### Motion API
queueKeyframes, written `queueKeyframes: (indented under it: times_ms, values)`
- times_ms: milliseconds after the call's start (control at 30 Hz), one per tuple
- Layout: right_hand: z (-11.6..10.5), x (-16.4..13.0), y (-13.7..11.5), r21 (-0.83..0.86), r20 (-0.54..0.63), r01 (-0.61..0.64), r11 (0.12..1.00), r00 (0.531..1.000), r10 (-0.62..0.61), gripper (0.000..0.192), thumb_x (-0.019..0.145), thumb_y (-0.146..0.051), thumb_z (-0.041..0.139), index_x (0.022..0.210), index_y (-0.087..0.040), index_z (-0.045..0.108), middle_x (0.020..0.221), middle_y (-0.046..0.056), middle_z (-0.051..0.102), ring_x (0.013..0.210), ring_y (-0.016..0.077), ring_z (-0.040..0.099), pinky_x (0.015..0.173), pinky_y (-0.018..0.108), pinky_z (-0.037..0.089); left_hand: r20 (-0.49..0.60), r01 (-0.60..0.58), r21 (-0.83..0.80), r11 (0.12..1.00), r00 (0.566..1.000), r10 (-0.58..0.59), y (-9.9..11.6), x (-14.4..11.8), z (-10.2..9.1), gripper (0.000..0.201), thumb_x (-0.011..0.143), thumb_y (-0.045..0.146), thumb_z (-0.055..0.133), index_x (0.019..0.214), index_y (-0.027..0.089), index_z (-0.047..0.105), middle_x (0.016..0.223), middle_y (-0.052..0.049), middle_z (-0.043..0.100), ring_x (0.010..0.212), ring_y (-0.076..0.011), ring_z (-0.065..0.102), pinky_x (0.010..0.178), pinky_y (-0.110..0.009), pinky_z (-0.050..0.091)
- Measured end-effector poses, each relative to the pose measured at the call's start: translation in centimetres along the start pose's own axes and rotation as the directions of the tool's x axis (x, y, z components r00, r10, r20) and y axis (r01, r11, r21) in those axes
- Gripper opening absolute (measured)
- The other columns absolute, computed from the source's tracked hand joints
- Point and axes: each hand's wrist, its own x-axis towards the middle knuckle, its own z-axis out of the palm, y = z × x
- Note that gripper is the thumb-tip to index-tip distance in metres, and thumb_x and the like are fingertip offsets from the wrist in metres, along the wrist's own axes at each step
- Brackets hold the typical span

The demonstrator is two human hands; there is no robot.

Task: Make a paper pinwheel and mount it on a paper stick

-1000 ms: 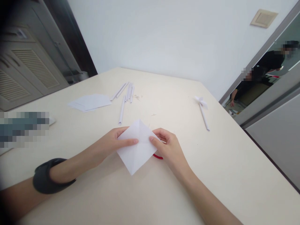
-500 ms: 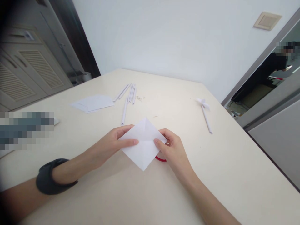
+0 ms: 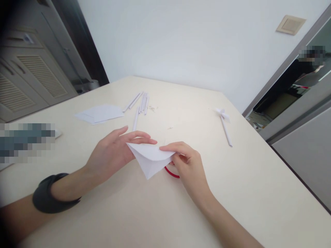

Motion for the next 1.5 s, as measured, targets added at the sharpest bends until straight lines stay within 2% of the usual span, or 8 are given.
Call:
queueKeyframes:
  times_ms: [267, 367, 500, 667, 867, 1033, 1300, 1500]
  values:
    - [0.0, -0.2, -0.5, -0.345, 0.111, 0.290, 0.893, 0.957, -0.267, 0.043, 0.075, 0.005, 0.042, 0.093, -0.023, 0.069, 0.102, 0.002, 0.059, 0.088, 0.0136, 0.056, 0.064, 0.024, 0.043, -0.035, 0.146, 0.459, 0.876, 0.989, -0.147, 0.2, 0.0, 0.2, 0.019, 0.074, 0.036, 0.066, 0.088, 0.023, 0.063, 0.085, 0.000, 0.067, 0.079, -0.0165, 0.060, 0.069, -0.026, 0.042]
    - [-0.8, -0.3, -1.5, -0.325, 0.209, 0.341, 0.882, 0.936, -0.285, 0.043, 0.071, 0.003, 0.042, 0.095, -0.022, 0.067, 0.109, 0.003, 0.056, 0.093, 0.0160, 0.055, 0.072, 0.027, 0.044, -0.021, 0.122, 0.516, 0.848, 0.991, -0.129, 0.8, 0.0, 0.4, 0.018, 0.074, 0.034, 0.066, 0.086, 0.021, 0.062, 0.086, -0.002, 0.068, 0.080, -0.0167, 0.061, 0.072, -0.027, 0.044]
    - [-1.7, 0.0, -2.2, -0.311, 0.129, 0.330, 0.891, 0.944, -0.304, 0.034, 0.079, -0.004, 0.041, 0.096, -0.021, 0.064, 0.106, 0.004, 0.056, 0.101, 0.0179, 0.053, 0.086, 0.032, 0.042, -0.012, 0.071, 0.632, 0.771, 0.997, -0.083, 1.1, 0.1, 0.6, 0.014, 0.074, 0.030, 0.065, 0.084, 0.019, 0.063, 0.088, -0.003, 0.068, 0.087, -0.0194, 0.063, 0.079, -0.030, 0.046]
    - [-0.9, 0.4, -1.4, -0.381, 0.160, 0.185, 0.906, 0.978, -0.133, 0.012, 0.084, -0.019, 0.053, 0.091, -0.023, 0.062, 0.100, 0.003, 0.058, 0.093, 0.0161, 0.055, 0.081, 0.029, 0.044, 0.064, 0.044, 0.671, 0.740, 0.991, -0.116, 0.6, -0.1, 1.1, 0.009, 0.073, 0.025, 0.064, 0.081, 0.020, 0.064, 0.084, -0.002, 0.067, 0.086, -0.0197, 0.063, 0.079, -0.032, 0.047]
    - [0.0, 0.2, -1.0, -0.305, 0.266, -0.013, 0.952, 0.959, 0.098, 0.005, 0.082, -0.021, 0.056, 0.077, -0.021, 0.057, 0.083, -0.001, 0.062, 0.079, 0.0137, 0.056, 0.066, 0.026, 0.040, 0.164, -0.045, 0.642, 0.765, 0.983, -0.079, -0.4, 0.0, 0.7, 0.011, 0.074, 0.029, 0.065, 0.080, 0.020, 0.065, 0.082, -0.002, 0.067, 0.082, -0.0193, 0.062, 0.077, -0.032, 0.046]
    - [0.0, 0.0, -1.3, -0.238, 0.306, -0.051, 0.970, 0.944, 0.125, 0.004, 0.082, -0.020, 0.056, 0.078, -0.021, 0.057, 0.083, -0.002, 0.062, 0.081, 0.0129, 0.055, 0.069, 0.025, 0.040, 0.179, -0.041, 0.656, 0.754, 0.978, -0.103, -0.7, 0.1, 0.3, 0.013, 0.076, 0.031, 0.062, 0.075, 0.019, 0.066, 0.081, -0.002, 0.067, 0.081, -0.0190, 0.062, 0.074, -0.030, 0.045]
    - [-0.4, 0.0, -1.4, -0.348, 0.321, -0.003, 0.938, 0.939, 0.122, 0.003, 0.080, -0.022, 0.058, 0.079, -0.024, 0.059, 0.092, -0.001, 0.059, 0.083, 0.0141, 0.052, 0.069, 0.027, 0.040, 0.231, -0.077, 0.705, 0.705, 0.965, -0.126, -0.6, 0.0, 0.3, 0.011, 0.078, 0.028, 0.059, 0.077, 0.019, 0.066, 0.083, -0.003, 0.067, 0.082, -0.0192, 0.061, 0.074, -0.030, 0.044]
    - [-0.4, 0.0, -1.1, -0.327, 0.371, 0.032, 0.945, 0.924, 0.097, 0.014, 0.081, -0.012, 0.050, 0.080, -0.024, 0.059, 0.095, 0.001, 0.058, 0.088, 0.0158, 0.054, 0.075, 0.030, 0.042, 0.234, -0.075, 0.722, 0.688, 0.962, -0.140, -0.8, -0.1, 0.4, 0.012, 0.078, 0.028, 0.057, 0.075, 0.020, 0.065, 0.080, -0.002, 0.067, 0.079, -0.0181, 0.060, 0.072, -0.028, 0.043]
